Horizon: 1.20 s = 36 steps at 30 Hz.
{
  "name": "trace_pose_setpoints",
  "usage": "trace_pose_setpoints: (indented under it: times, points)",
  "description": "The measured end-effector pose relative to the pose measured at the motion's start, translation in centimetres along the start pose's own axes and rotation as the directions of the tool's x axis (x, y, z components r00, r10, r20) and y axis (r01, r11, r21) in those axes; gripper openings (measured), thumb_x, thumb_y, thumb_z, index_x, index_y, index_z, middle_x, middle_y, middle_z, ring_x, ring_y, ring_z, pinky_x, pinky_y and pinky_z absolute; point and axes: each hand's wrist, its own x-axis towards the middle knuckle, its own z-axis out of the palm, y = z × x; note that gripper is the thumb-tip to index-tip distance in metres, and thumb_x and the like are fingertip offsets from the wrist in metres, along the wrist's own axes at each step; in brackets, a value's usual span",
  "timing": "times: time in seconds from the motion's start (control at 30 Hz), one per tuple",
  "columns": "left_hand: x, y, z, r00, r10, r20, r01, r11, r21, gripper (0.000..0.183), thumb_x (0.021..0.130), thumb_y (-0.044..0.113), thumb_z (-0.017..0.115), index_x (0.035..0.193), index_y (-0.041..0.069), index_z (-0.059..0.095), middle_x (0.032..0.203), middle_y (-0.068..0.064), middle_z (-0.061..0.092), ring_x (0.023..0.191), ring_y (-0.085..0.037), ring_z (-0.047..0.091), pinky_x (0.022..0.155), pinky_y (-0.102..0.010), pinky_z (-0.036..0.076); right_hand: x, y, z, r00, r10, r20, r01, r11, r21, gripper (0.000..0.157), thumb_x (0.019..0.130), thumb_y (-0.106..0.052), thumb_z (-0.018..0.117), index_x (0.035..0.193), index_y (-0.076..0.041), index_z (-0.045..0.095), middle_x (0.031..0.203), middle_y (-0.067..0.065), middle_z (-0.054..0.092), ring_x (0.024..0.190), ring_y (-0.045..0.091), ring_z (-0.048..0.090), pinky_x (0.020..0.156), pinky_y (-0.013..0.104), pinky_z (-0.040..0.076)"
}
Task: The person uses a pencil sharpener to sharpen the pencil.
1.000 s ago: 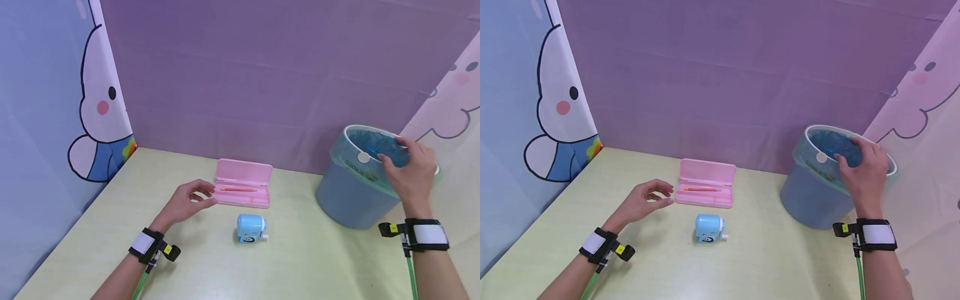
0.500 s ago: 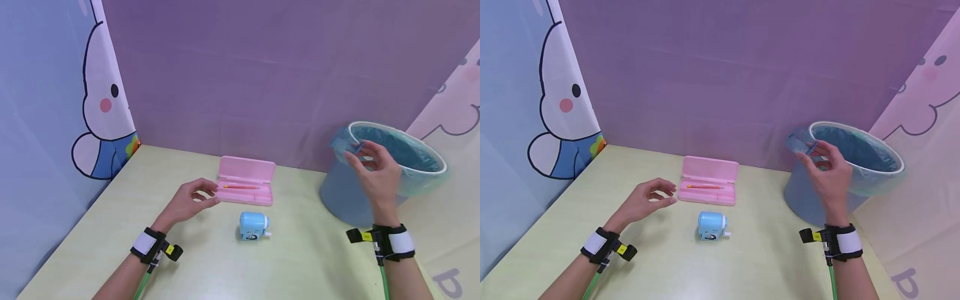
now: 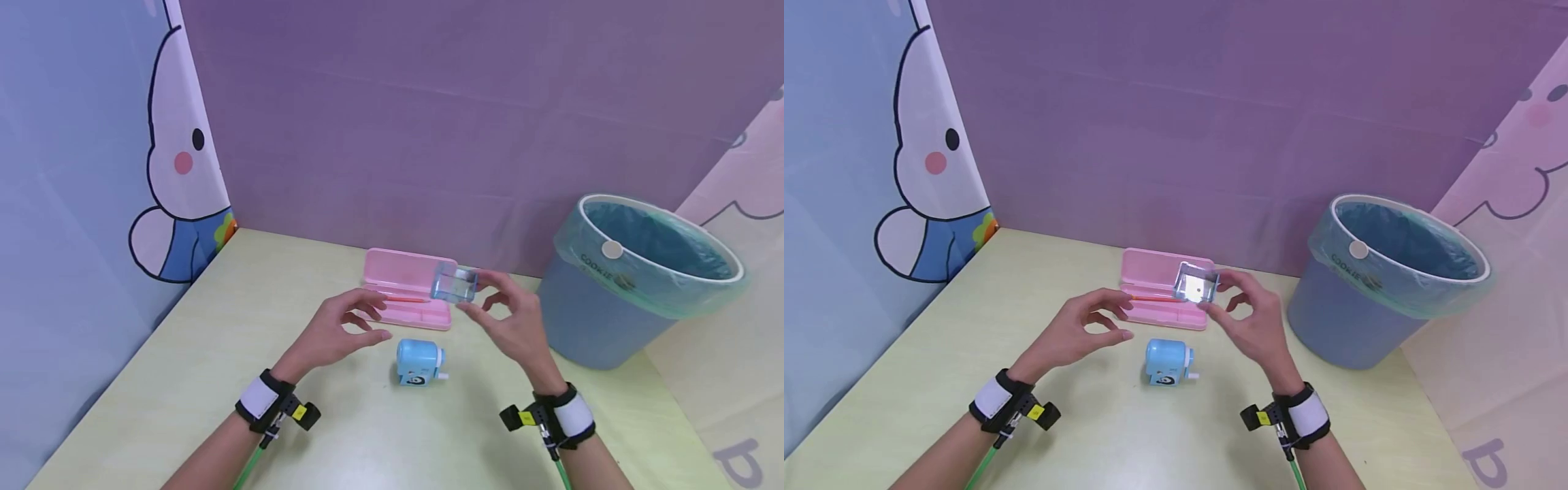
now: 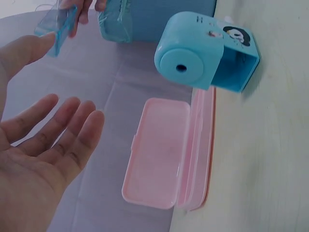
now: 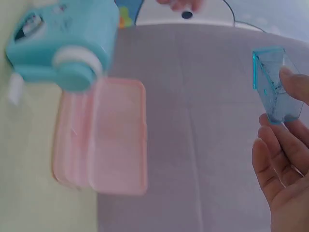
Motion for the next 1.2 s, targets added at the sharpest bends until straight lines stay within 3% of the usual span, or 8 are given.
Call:
trace_pose_setpoints:
  times: [0.13, 0.27, 0.57, 0.73, 0.83, 0.9, 1.07, 1.2]
  points:
    - [0.3, 0.1, 0.7, 0.999, 0.051, 0.001, -0.051, 0.999, -0.019, 0.067, 0.079, 0.025, 0.082, 0.138, 0.025, 0.051, 0.127, 0.000, 0.058, 0.103, -0.023, 0.060, 0.081, -0.041, 0.055, -1.0, -0.4, 2.4, 0.996, -0.019, 0.092, 0.015, 0.999, 0.048, 0.054, 0.073, 0.000, 0.082, 0.123, 0.002, 0.060, 0.102, 0.016, 0.066, 0.089, 0.019, 0.058, 0.066, 0.041, 0.055]
    - [0.5, 0.0, 1.0, 0.997, 0.079, -0.013, -0.079, 0.997, -0.011, 0.069, 0.077, 0.024, 0.083, 0.138, 0.024, 0.051, 0.129, -0.001, 0.056, 0.103, -0.023, 0.060, 0.079, -0.041, 0.056, -1.6, -0.6, 4.1, 0.987, -0.020, 0.159, 0.002, 0.994, 0.112, 0.057, 0.074, -0.002, 0.082, 0.126, 0.000, 0.059, 0.107, 0.015, 0.067, 0.093, 0.018, 0.058, 0.068, 0.042, 0.054]
    - [-0.2, -0.1, 0.7, 0.998, 0.059, -0.010, -0.059, 0.997, 0.052, 0.061, 0.077, 0.029, 0.083, 0.132, 0.021, 0.058, 0.118, 0.007, 0.064, 0.097, -0.016, 0.059, 0.081, -0.039, 0.055, -2.2, -0.4, 6.2, 0.965, -0.020, 0.261, -0.037, 0.977, 0.211, 0.057, 0.078, -0.003, 0.080, 0.129, 0.000, 0.056, 0.111, 0.015, 0.066, 0.099, 0.024, 0.060, 0.071, 0.049, 0.055]
    - [-0.7, -0.8, -0.3, 1.000, -0.009, -0.018, 0.010, 0.997, 0.082, 0.058, 0.077, 0.030, 0.083, 0.129, 0.015, 0.061, 0.115, 0.001, 0.066, 0.095, -0.019, 0.060, 0.082, -0.040, 0.055, -2.5, 1.9, 6.6, 0.949, 0.012, 0.314, -0.076, 0.978, 0.193, 0.065, 0.081, -0.017, 0.080, 0.138, -0.013, 0.050, 0.128, 0.006, 0.060, 0.111, 0.022, 0.057, 0.084, 0.050, 0.052]
    - [-1.1, -1.5, -1.1, 0.996, -0.081, -0.038, 0.085, 0.991, 0.105, 0.058, 0.076, 0.032, 0.083, 0.127, 0.015, 0.062, 0.114, -0.001, 0.067, 0.095, -0.018, 0.059, 0.083, -0.043, 0.054, -2.9, 4.1, 6.6, 0.937, 0.040, 0.346, -0.096, 0.985, 0.145, 0.067, 0.082, -0.032, 0.078, 0.141, -0.024, 0.047, 0.134, -0.003, 0.056, 0.118, 0.019, 0.054, 0.090, 0.047, 0.050]
    - [-1.5, -2.1, -1.5, 0.988, -0.143, -0.054, 0.148, 0.982, 0.119, 0.058, 0.076, 0.034, 0.083, 0.127, 0.016, 0.062, 0.111, 0.002, 0.066, 0.096, -0.018, 0.059, 0.084, -0.044, 0.054, -3.2, 5.1, 6.3, 0.918, 0.077, 0.389, -0.121, 0.989, 0.088, 0.068, 0.081, -0.043, 0.077, 0.141, -0.029, 0.047, 0.134, -0.008, 0.055, 0.118, 0.016, 0.052, 0.092, 0.046, 0.049]
    - [-2.7, -3.9, -1.7, 0.968, -0.245, -0.053, 0.250, 0.959, 0.130, 0.056, 0.074, 0.034, 0.085, 0.122, 0.013, 0.064, 0.104, 0.001, 0.067, 0.097, -0.026, 0.062, 0.081, -0.040, 0.053, -4.5, 6.4, 6.5, 0.857, 0.119, 0.502, -0.145, 0.989, 0.014, 0.074, 0.074, -0.048, 0.082, 0.137, -0.023, 0.052, 0.133, -0.008, 0.055, 0.118, 0.017, 0.051, 0.095, 0.049, 0.046]
    - [-3.3, -4.9, -1.4, 0.964, -0.265, -0.033, 0.267, 0.953, 0.144, 0.055, 0.072, 0.033, 0.086, 0.118, 0.011, 0.066, 0.099, -0.001, 0.069, 0.094, -0.025, 0.064, 0.076, -0.037, 0.053, -5.2, 6.9, 7.1, 0.840, 0.101, 0.533, -0.129, 0.991, 0.017, 0.075, 0.072, -0.039, 0.086, 0.136, -0.021, 0.052, 0.132, -0.004, 0.057, 0.114, 0.018, 0.054, 0.094, 0.047, 0.048]
